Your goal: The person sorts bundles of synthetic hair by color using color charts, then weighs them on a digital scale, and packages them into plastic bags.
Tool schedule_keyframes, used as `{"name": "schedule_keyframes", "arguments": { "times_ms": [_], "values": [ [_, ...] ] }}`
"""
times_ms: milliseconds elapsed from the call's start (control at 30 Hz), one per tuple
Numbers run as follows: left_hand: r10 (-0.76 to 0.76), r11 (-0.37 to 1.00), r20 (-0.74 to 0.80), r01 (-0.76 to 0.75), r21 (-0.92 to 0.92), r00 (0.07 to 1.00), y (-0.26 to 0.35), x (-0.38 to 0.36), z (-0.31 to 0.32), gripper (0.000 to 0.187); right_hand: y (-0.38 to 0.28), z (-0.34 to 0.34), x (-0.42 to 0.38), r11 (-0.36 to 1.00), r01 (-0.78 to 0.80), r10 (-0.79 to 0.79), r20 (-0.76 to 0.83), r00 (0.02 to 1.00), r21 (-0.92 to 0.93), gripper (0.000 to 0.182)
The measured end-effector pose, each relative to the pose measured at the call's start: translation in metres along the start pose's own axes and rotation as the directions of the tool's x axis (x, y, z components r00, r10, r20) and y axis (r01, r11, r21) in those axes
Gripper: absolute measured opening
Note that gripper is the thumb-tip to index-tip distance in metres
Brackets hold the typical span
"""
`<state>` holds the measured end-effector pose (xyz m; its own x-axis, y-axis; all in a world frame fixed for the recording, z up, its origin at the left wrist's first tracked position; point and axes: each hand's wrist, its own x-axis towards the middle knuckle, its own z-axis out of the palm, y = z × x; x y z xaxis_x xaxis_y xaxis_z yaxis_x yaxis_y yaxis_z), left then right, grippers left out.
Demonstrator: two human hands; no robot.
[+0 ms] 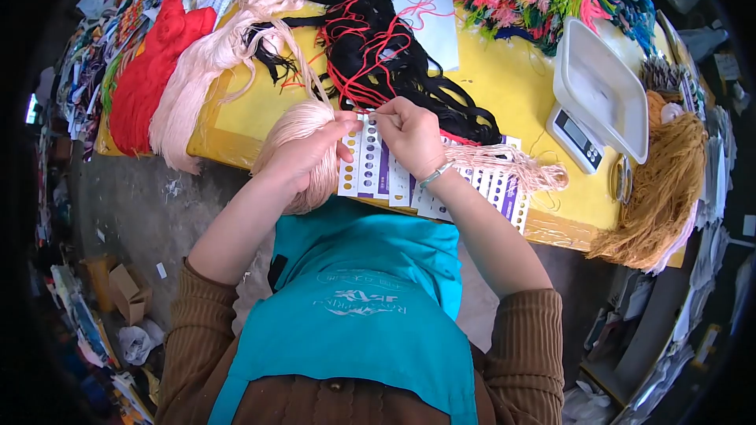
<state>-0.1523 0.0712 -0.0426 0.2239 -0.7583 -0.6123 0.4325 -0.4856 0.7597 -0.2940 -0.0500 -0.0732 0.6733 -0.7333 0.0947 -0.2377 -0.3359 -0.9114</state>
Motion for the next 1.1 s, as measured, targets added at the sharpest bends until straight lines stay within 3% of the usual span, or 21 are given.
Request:
{"name": "schedule_keyframes", "arguments": {
  "times_ms": [100,233,300,533,700,833,933,1100],
  "values": [
    [0.022,1.0,0.022,-0.021,-0.018,1.0,-0.002,0.006,-0.001,0.039,0.001,-0.004,0.001,1.0,-0.025,0.025,0.022,0.999,0.003,0.011],
    [0.202,0.979,0.051,-0.202,0.008,0.978,-0.015,0.015,0.007,0.027,0.002,-0.003,-0.001,0.998,-0.038,0.036,0.026,0.999,0.046,0.01],
    [0.279,0.953,0.029,-0.28,0.116,0.96,-0.018,0.017,0.011,0.023,0.0,-0.004,-0.001,0.999,-0.014,0.014,0.021,1.0,0.042,0.009],
    [0.175,0.974,-0.007,-0.172,0.144,0.985,-0.009,0.02,0.009,0.023,-0.005,-0.003,-0.003,1.0,0.009,-0.009,0.0,1.0,-0.018,0.007],
    [0.111,0.99,0.065,-0.116,0.081,0.992,-0.001,0.015,0.008,0.031,-0.003,-0.001,-0.003,0.999,0.031,-0.031,-0.015,0.999,-0.009,0.007],
    [0.124,0.988,0.144,-0.135,0.068,0.982,-0.006,0.024,0.002,0.035,0.001,-0.001,-0.001,0.998,0.016,-0.017,0.006,1.0,0.054,0.006],
    [0.13,0.984,0.164,-0.147,0.098,0.978,-0.006,0.029,0.002,0.03,0.005,-0.002,0.001,0.987,-0.055,0.048,0.052,0.997,0.149,0.006],
    [0.173,0.966,0.21,-0.207,0.155,0.962,-0.009,0.038,0.0,0.02,0.001,-0.007,0.006,0.987,-0.074,0.059,0.106,0.993,0.143,0.009]
  ]
}}
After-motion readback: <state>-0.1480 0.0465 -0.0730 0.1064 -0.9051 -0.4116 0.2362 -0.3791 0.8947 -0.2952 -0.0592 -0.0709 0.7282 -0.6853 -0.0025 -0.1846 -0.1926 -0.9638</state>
